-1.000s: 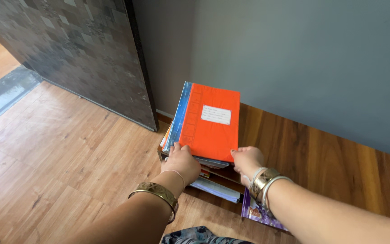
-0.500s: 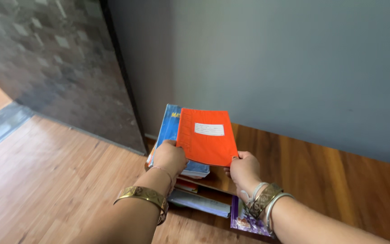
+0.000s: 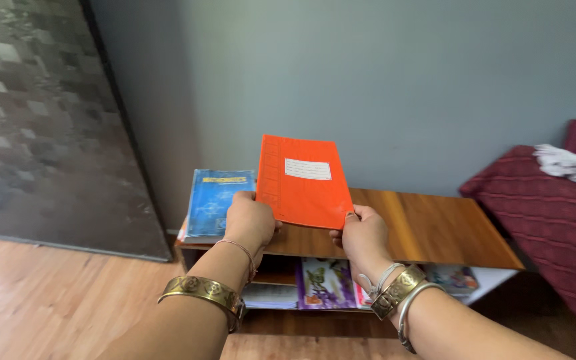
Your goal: The person repeatedly picks books and notebooks from a low wooden shelf and places them onto a stack on a nearby table. The person handles items one at a time, including textbooks and notebooks, and continues until the shelf is empty.
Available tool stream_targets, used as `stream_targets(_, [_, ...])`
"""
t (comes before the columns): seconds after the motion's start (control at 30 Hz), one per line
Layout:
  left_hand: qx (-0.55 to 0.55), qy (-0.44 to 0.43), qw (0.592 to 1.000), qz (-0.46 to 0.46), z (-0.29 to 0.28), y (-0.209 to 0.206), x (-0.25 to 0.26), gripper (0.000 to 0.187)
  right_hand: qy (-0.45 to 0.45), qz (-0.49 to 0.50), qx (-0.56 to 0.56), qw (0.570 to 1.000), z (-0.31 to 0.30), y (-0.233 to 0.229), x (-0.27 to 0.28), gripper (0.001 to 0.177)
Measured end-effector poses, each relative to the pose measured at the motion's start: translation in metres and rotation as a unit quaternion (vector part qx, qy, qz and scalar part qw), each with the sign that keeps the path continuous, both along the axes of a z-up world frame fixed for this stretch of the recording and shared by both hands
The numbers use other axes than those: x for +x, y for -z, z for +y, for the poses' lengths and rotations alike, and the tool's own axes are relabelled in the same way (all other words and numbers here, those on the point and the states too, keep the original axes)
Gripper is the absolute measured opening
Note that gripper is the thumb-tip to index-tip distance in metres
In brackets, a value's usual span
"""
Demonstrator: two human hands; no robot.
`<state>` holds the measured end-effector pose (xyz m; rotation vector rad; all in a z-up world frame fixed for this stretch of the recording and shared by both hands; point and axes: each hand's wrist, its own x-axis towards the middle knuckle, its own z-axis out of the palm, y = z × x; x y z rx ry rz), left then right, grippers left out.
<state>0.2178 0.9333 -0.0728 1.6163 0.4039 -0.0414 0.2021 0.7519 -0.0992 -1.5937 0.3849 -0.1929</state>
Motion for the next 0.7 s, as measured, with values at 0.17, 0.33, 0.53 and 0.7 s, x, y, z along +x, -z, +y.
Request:
stream_targets(0.17, [-0.014,0.046,0.999,0.016,-0.044,-0.031,-0.031,0.039,0.052,-0.027,0.0,0.998,-0.041,-0.029,-0.048,0.027])
stream_targets(0.33, [-0.035,0.098,0.995,-0.013,-0.098,-0.06,-0.055,0.039,0.088,-0.085,0.006,0.992,-0.095,-0.048,-0.084,0.025])
stream_targets(0.53, [-0.039,0.172,0.984,-0.022,-0.185,-0.081,-0.074,0.039,0.195,-0.084,-0.041,0.976,-0.176,-0.061,-0.123,0.025])
stream_targets(0.7, [-0.026,0.23,0.972,-0.038,-0.291,-0.085,-0.094,0.038,0.25,-0.092,-0.032,0.963,-0.271,-0.065,-0.165,0.027])
